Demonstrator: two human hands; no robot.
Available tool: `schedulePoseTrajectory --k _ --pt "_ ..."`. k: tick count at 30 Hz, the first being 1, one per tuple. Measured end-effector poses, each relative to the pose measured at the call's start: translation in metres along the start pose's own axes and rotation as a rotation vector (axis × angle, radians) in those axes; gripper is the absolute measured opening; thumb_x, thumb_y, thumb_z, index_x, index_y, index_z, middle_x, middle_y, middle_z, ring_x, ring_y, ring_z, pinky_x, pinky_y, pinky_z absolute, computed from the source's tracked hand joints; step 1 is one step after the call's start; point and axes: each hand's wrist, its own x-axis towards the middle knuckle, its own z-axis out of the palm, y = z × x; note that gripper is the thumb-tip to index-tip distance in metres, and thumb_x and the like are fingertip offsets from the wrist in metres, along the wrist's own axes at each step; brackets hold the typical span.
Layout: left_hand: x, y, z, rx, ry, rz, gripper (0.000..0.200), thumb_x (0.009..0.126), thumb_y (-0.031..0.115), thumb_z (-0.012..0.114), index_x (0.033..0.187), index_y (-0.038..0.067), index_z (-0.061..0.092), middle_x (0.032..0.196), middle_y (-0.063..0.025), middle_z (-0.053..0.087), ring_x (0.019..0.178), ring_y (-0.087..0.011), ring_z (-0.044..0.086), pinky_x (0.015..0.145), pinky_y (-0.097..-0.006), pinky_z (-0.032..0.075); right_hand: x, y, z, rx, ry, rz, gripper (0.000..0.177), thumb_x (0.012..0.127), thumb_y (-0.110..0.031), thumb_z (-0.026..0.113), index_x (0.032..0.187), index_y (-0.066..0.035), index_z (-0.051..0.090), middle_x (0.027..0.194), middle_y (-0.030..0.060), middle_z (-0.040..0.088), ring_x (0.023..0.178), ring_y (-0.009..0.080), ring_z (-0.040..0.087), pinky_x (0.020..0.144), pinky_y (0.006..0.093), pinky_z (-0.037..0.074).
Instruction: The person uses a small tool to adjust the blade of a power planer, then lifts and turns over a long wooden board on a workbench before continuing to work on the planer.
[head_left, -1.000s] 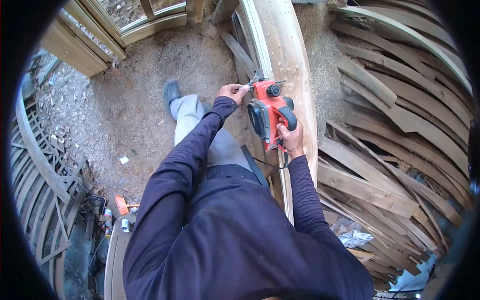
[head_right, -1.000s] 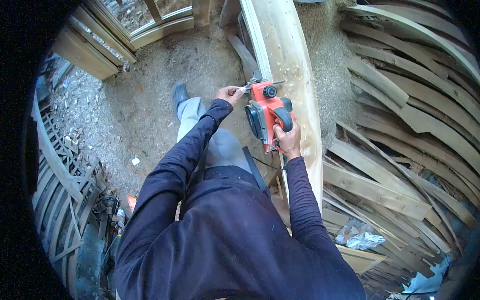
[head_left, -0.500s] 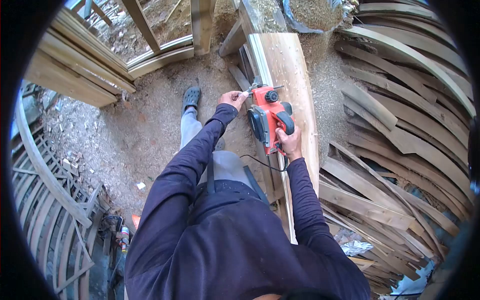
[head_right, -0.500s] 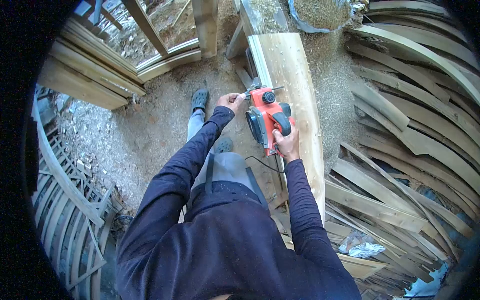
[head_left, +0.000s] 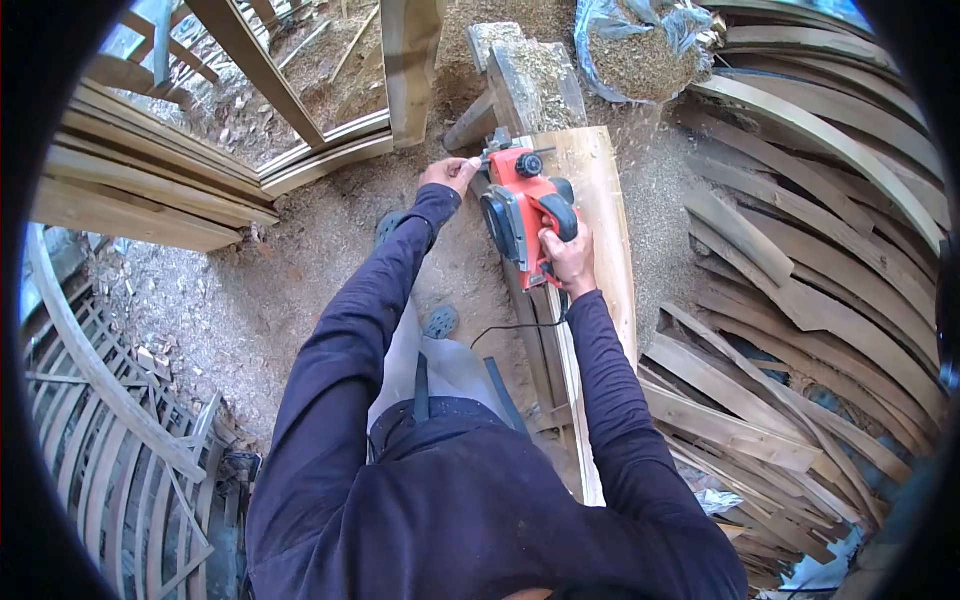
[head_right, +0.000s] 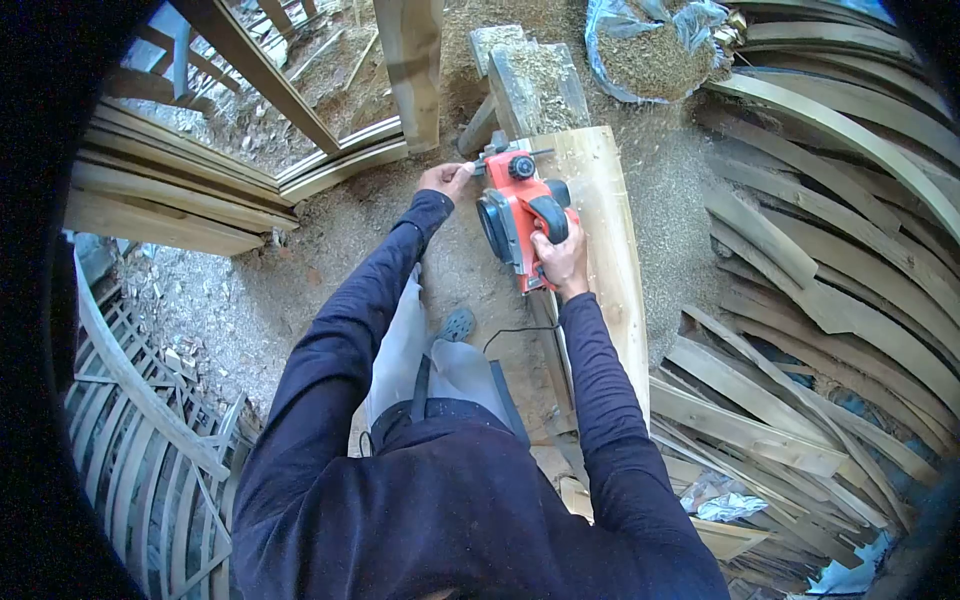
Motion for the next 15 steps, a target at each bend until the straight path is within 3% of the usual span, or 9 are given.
schedulePoseTrajectory --k 3,4,6,8,11,12,14,15 --pt "0.049 0.004 -0.014 0.041 0.013 -0.037 0.046 0.082 0.05 0.067 0.098 0.007 0.072 0.085 -0.0086 0.072 0.078 -0.0163 0.067 0.076 -0.0295 0.051 0.04 -0.025 0.016 -0.025 -0.005 -0.042 0.025 0.07 -0.008 0.065 0.094 -0.001 0.064 0.084 0.0096 0.065 0.077 0.0197 0.062 0.073 0.0329 0.049" --pt "0.062 0.013 -0.02 -0.089 0.014 0.025 0.046 0.086 0.045 0.066 0.098 0.001 0.071 0.084 -0.0022 0.069 0.075 -0.0107 0.06 0.073 -0.0272 0.049 0.056 -0.032 0.025 -0.001 -0.017 -0.058 0.026 0.071 -0.009 0.064 0.096 -0.001 0.064 0.085 0.0104 0.065 0.076 0.02 0.062 0.073 0.0334 0.049" --pt "0.098 0.026 -0.034 -0.126 -0.012 0.002 0.05 0.086 0.049 0.065 0.097 0.0 0.071 0.082 -0.0025 0.068 0.074 -0.0112 0.06 0.072 -0.0276 0.049 0.089 -0.048 0.036 -0.044 -0.027 -0.193 0.028 0.073 -0.011 0.063 0.099 -0.003 0.065 0.081 0.0084 0.065 0.072 0.02 0.062 0.069 0.0343 0.05" --pt "0.088 0.077 -0.062 0.042 0.028 0.033 0.058 0.085 0.054 0.063 0.097 -0.003 0.069 0.085 -0.0048 0.069 0.076 -0.0113 0.061 0.072 -0.0277 0.05 0.104 -0.076 0.046 -0.001 -0.107 -0.02 0.03 0.073 -0.011 0.062 0.101 -0.002 0.064 0.082 0.0079 0.066 0.073 0.0196 0.062 0.068 0.0348 0.05" --pt "0.097 0.063 -0.086 0.125 0.072 0.074 0.055 0.087 0.05 0.062 0.104 -0.003 0.068 0.093 -0.0064 0.069 0.082 -0.0122 0.063 0.076 -0.0275 0.05 0.081 -0.078 0.063 0.003 -0.052 -0.217 0.025 0.073 -0.013 0.063 0.096 -0.003 0.063 0.077 0.0065 0.065 0.069 0.0173 0.062 0.067 0.0336 0.05" --pt "0.086 0.051 -0.096 0.062 -0.021 0.105 0.052 0.089 0.046 0.062 0.109 -0.002 0.066 0.098 -0.0071 0.068 0.086 -0.0127 0.063 0.079 -0.0275 0.05 0.06 -0.079 0.065 0.018 0.014 -0.338 0.022 0.073 -0.013 0.065 0.092 -0.002 0.062 0.073 0.0056 0.064 0.068 0.0171 0.062 0.067 0.0331 0.051" --pt "0.038 0.036 -0.108 -0.074 -0.136 0.189 0.043 0.092 0.034 0.062 0.116 -0.001 0.063 0.105 -0.0072 0.067 0.089 -0.0127 0.063 0.082 -0.0263 0.05 0.008 -0.074 0.06 -0.056 -0.01 -0.369 0.021 0.073 -0.013 0.068 0.089 -0.001 0.061 0.071 0.006 0.063 0.068 0.018 0.063 0.067 0.0335 0.051" --pt "-0.004 0.041 -0.114 -0.066 -0.126 0.214 0.038 0.091 0.031 0.064 0.113 0.0 0.065 0.099 -0.0051 0.068 0.083 -0.0108 0.063 0.077 -0.0256 0.051 -0.026 -0.076 0.055 -0.042 -0.033 -0.297 0.023 0.073 -0.014 0.069 0.09 -0.001 0.061 0.072 0.0075 0.063 0.068 0.0196 0.063 0.067 0.0337 0.051"
